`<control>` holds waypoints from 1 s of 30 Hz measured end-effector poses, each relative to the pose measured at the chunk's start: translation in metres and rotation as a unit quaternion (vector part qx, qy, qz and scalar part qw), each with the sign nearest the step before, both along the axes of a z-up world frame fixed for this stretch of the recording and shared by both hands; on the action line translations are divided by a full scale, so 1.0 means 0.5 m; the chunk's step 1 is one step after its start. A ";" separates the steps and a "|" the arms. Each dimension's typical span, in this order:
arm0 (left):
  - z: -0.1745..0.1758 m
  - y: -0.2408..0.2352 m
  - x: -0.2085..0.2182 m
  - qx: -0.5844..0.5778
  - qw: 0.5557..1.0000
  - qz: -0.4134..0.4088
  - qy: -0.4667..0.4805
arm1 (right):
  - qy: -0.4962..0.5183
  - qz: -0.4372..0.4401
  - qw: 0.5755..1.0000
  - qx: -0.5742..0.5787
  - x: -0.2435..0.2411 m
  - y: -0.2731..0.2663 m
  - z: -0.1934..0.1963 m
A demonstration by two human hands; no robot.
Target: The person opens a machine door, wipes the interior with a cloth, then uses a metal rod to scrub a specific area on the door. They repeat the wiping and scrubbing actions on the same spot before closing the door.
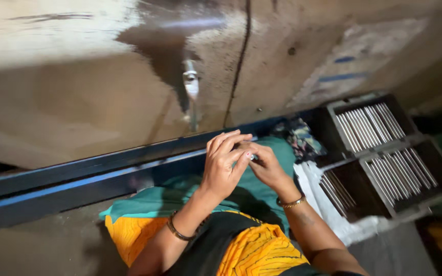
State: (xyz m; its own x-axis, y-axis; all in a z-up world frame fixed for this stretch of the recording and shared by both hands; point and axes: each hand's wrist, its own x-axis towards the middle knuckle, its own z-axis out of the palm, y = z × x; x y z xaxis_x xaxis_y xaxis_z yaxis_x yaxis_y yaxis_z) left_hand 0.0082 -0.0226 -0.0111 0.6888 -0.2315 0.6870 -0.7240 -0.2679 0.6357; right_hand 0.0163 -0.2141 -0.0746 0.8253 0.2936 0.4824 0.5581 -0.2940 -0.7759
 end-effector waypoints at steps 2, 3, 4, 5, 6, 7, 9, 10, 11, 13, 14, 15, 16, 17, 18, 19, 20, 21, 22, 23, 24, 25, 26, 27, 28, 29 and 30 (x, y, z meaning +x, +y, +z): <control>-0.012 -0.033 0.010 0.005 0.998 -0.053 0.013 | 0.006 -0.037 0.999 -0.020 -0.018 -0.046 -0.007; -0.019 -0.053 0.016 0.006 0.997 -0.080 0.018 | 0.018 -0.051 0.998 -0.027 -0.027 -0.072 -0.010; -0.027 -0.075 0.023 0.006 0.994 -0.106 0.026 | 0.031 -0.065 0.997 -0.033 -0.036 -0.097 -0.013; -0.037 -0.098 0.032 0.005 0.991 -0.131 0.033 | 0.043 -0.079 0.995 -0.040 -0.044 -0.124 -0.017; -0.049 -0.123 0.040 0.004 0.987 -0.156 0.040 | 0.032 -0.100 0.993 -0.058 -0.053 -0.151 -0.020; -0.061 -0.149 0.050 0.006 0.982 -0.179 0.056 | 0.020 -0.118 0.990 -0.075 -0.057 -0.178 -0.023; -0.089 -0.204 0.067 0.011 0.971 -0.221 0.088 | 0.042 -0.145 0.985 -0.089 -0.066 -0.233 -0.026; -0.104 -0.233 0.079 0.005 0.968 -0.233 0.091 | 0.075 -0.153 0.982 -0.087 -0.068 -0.262 -0.029; -0.122 -0.264 0.088 0.000 0.965 -0.245 0.095 | 0.110 -0.162 0.977 -0.083 -0.074 -0.291 -0.037; -0.163 -0.324 0.088 -0.031 0.954 -0.273 0.123 | 0.177 -0.177 0.968 -0.012 -0.085 -0.348 -0.060; -0.183 -0.352 0.084 -0.056 0.945 -0.288 0.146 | 0.209 -0.184 0.960 0.024 -0.096 -0.377 -0.073; -0.201 -0.377 0.082 -0.080 0.935 -0.301 0.167 | 0.228 -0.220 0.948 0.029 -0.100 -0.402 -0.090; -0.219 -0.401 0.076 -0.065 0.930 -0.312 0.184 | 0.247 -0.255 0.934 0.034 -0.102 -0.424 -0.111; -0.236 -0.424 0.070 -0.050 0.924 -0.321 0.200 | 0.265 -0.289 0.919 0.039 -0.099 -0.444 -0.134; -0.253 -0.441 0.065 -0.035 0.918 -0.330 0.215 | 0.262 -0.306 0.915 0.037 -0.102 -0.460 -0.160; -0.270 -0.455 0.064 -0.012 0.915 -0.345 0.210 | 0.259 -0.322 0.910 0.034 -0.109 -0.475 -0.188; -0.286 -0.467 0.063 0.011 0.910 -0.360 0.204 | 0.255 -0.339 0.905 0.031 -0.114 -0.489 -0.215; -0.302 -0.479 0.064 0.034 0.905 -0.374 0.198 | 0.268 -0.369 0.890 -0.002 -0.114 -0.502 -0.242; -0.316 -0.494 0.067 0.045 0.908 -0.367 0.194 | 0.281 -0.399 0.872 -0.035 -0.113 -0.514 -0.268; -0.330 -0.509 0.066 0.056 0.910 -0.363 0.193 | 0.295 -0.429 0.851 -0.067 -0.115 -0.524 -0.293; -0.343 -0.522 0.065 0.068 0.912 -0.358 0.191 | 0.273 -0.441 0.849 -0.100 -0.113 -0.534 -0.315; -0.353 -0.536 0.070 0.075 0.913 -0.352 0.195 | 0.250 -0.452 0.846 -0.133 -0.105 -0.541 -0.333; -0.361 -0.549 0.077 0.082 0.914 -0.346 0.198 | 0.226 -0.463 0.841 -0.166 -0.098 -0.545 -0.347; -0.368 -0.561 0.082 0.088 0.915 -0.339 0.201 | 0.236 -0.469 0.835 -0.166 -0.091 -0.548 -0.356; -0.376 -0.566 0.087 0.109 0.913 -0.339 0.200 | 0.245 -0.476 0.829 -0.165 -0.085 -0.547 -0.363; -0.382 -0.568 0.093 0.128 0.911 -0.337 0.199 | 0.255 -0.481 0.822 -0.165 -0.079 -0.545 -0.366; -0.388 -0.571 0.096 0.148 0.909 -0.335 0.198 | 0.254 -0.484 0.819 -0.175 -0.076 -0.542 -0.365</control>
